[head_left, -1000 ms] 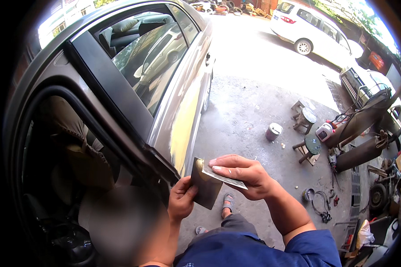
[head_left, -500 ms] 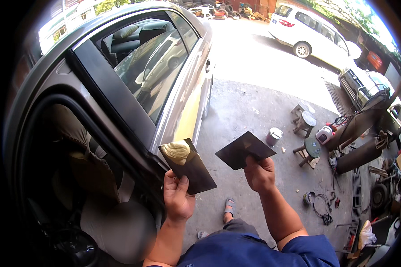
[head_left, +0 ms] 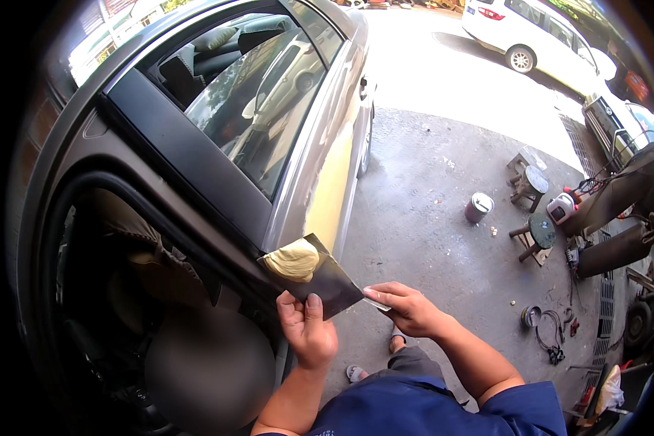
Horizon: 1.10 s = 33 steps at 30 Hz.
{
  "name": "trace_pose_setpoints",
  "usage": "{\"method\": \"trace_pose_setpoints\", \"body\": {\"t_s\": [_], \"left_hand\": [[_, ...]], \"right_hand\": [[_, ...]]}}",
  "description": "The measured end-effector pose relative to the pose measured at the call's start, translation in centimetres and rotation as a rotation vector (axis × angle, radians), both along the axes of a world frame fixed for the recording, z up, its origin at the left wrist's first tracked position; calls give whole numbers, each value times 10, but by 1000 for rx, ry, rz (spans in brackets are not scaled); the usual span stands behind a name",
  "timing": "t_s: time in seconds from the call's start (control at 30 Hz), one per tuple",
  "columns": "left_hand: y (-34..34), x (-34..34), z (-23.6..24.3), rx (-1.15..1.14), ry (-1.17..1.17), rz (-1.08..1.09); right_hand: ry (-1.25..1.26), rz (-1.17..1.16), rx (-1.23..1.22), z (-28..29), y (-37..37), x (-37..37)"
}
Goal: The person applies yellow body filler to the side of a gray car using a metal spreader. They repeatedly scoop filler from a larger spreader and smooth it over the door and rear quarter panel areas, working in sections to build up the surface.
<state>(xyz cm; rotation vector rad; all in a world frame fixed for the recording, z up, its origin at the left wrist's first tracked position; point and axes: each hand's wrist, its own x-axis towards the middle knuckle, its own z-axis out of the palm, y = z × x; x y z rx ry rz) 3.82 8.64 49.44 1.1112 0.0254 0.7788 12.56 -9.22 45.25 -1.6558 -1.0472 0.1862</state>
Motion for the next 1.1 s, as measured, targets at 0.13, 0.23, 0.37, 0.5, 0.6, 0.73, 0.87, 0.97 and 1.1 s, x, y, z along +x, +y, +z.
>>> {"method": "trace_pose_setpoints", "body": {"t_s": [0.13, 0.23, 0.37, 0.5, 0.6, 0.73, 0.87, 0.97, 1.1], "left_hand": [[51, 6, 1, 135, -23, 29], [101, 26, -6, 248, 33, 86], [147, 73, -22, 383, 78, 189], [178, 93, -47, 484, 100, 327], [186, 97, -70, 547, 106, 440], [181, 96, -73, 616, 112, 533], [186, 98, -80, 639, 86, 523], [188, 95, -84, 622, 46, 518], [190, 93, -87, 604, 22, 522]], "right_hand": [[155, -369, -60, -44, -2, 40], [61, -533, -62, -88, 12, 93], [-54, -636, -14, -125, 52, 185], [-136, -650, 25, -131, 115, 274], [-236, -652, 59, -135, 153, 331], [-346, -651, 51, -132, 191, 375], [-430, -686, 31, -126, 209, 397], [-446, -641, 47, -127, 216, 391], [-456, -574, 49, -126, 221, 347]]}}
